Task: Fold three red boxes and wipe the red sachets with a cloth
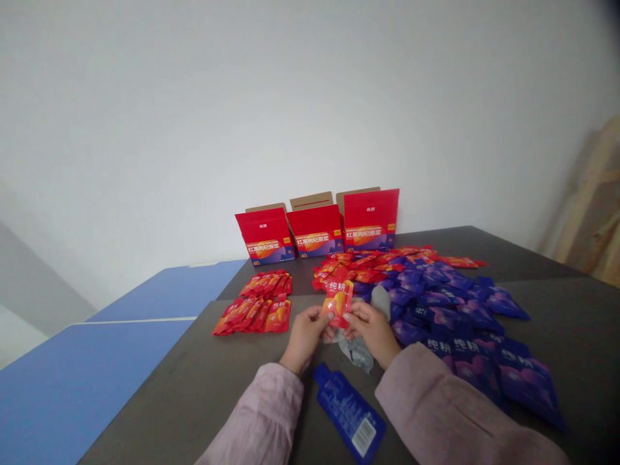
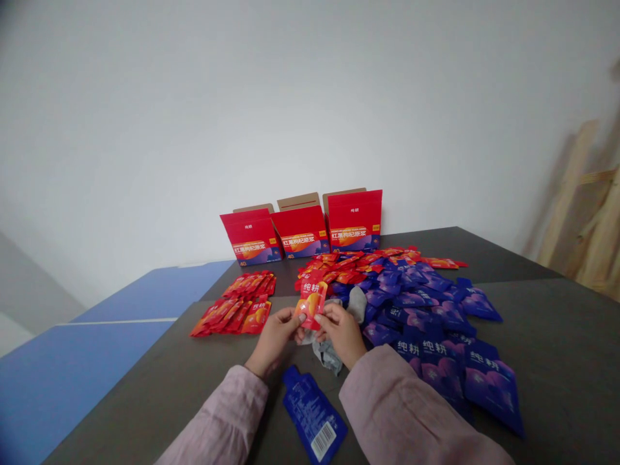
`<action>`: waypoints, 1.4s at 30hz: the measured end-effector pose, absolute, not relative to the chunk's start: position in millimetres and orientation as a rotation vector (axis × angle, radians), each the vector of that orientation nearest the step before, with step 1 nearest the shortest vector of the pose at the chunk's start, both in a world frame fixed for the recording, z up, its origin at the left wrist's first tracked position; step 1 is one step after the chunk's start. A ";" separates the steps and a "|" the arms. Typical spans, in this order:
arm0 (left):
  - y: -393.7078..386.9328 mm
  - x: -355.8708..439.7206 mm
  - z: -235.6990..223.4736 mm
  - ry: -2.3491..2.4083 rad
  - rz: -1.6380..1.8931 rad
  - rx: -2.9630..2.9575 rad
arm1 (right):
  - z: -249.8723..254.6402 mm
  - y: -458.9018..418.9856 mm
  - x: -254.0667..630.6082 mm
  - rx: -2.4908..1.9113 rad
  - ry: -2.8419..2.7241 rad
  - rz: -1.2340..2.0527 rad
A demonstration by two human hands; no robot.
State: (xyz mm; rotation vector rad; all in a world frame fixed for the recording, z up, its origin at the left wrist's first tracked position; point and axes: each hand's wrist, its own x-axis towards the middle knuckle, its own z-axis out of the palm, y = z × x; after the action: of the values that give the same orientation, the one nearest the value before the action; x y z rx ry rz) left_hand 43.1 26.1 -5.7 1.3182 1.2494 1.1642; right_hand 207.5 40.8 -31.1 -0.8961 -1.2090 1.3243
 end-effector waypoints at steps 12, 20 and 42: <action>45.4 -75.1 7.4 2.060 1.152 1.228 | -32.2 39.7 205.8 -0.918 -1.230 1.273; 48.1 -87.8 0.7 2.240 0.898 1.195 | -31.6 39.2 205.4 -0.939 -1.233 1.249; 19.4 -44.1 36.4 2.714 0.625 1.690 | -36.8 40.9 202.1 -0.925 -1.263 1.202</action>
State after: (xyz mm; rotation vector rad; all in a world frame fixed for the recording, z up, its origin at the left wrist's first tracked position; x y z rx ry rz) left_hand -44.1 19.4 36.4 1.6896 2.7142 0.6247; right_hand 202.1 40.9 -36.8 -0.9252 -1.2629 1.2017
